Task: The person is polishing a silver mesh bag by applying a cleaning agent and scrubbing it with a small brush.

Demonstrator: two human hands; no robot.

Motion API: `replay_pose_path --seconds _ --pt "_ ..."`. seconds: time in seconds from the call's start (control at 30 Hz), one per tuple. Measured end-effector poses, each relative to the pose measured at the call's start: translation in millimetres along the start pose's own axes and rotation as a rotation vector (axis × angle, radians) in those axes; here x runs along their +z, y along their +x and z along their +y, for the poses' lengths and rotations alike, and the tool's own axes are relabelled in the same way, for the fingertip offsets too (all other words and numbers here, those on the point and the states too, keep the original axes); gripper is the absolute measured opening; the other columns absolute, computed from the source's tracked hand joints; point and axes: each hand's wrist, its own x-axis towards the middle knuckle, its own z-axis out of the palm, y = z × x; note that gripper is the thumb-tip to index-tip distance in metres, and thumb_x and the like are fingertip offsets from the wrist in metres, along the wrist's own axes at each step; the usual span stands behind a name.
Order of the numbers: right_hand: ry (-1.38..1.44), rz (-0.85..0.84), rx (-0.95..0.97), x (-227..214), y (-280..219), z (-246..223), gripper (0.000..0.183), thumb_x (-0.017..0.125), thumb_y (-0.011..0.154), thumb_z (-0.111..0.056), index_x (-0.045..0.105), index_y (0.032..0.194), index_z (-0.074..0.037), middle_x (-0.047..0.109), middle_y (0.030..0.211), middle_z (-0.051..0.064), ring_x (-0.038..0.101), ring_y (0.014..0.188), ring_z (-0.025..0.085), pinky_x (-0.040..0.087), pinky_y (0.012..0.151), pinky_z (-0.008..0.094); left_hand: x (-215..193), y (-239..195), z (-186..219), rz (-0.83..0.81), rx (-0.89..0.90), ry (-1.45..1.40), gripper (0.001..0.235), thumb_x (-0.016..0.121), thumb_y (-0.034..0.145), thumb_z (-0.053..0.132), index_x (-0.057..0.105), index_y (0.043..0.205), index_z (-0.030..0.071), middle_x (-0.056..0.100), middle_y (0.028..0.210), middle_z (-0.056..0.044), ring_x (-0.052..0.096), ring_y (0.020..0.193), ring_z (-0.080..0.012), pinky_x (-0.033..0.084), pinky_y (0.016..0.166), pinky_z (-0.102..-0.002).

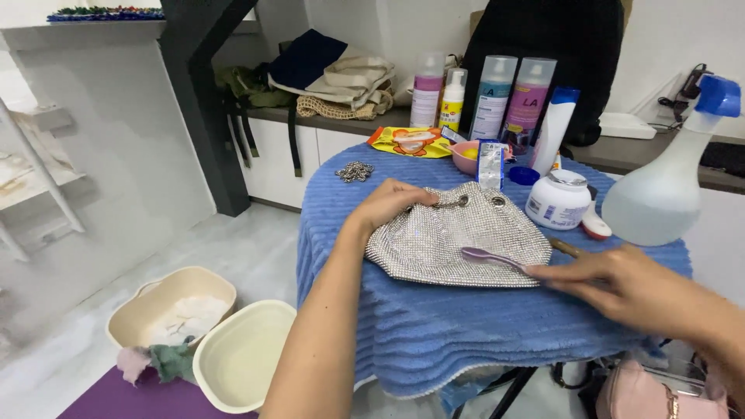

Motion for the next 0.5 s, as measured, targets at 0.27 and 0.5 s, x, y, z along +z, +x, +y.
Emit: replay_pose_path --seconds 0.27,0.5 --pt "-0.158 0.076 0.245 -11.4 -8.8 -13.1 0.048 0.062 0.093 -0.039 0.062 0.13 -0.07 0.085 0.076 -0.014 0.055 0.056 0.008 0.048 0.064 0.022 1.2 -2.6 1.2 0.02 -0.03 0.0 0.029 0.072 0.082 0.035 0.082 0.101 0.017 0.08 0.118 -0.002 0.067 0.124 -0.0176 0.04 0.114 -0.034" --pt "0.006 -0.078 0.219 -33.0 -20.2 -6.7 0.046 0.064 0.093 -0.041 0.073 0.129 -0.067 0.069 0.098 -0.016 0.054 0.072 0.008 0.046 0.069 0.021 1.1 -4.7 6.4 0.059 -0.072 0.05 0.03 0.071 0.08 0.036 0.084 0.099 0.017 0.081 0.113 0.001 0.066 0.117 -0.0133 0.043 0.099 -0.026"
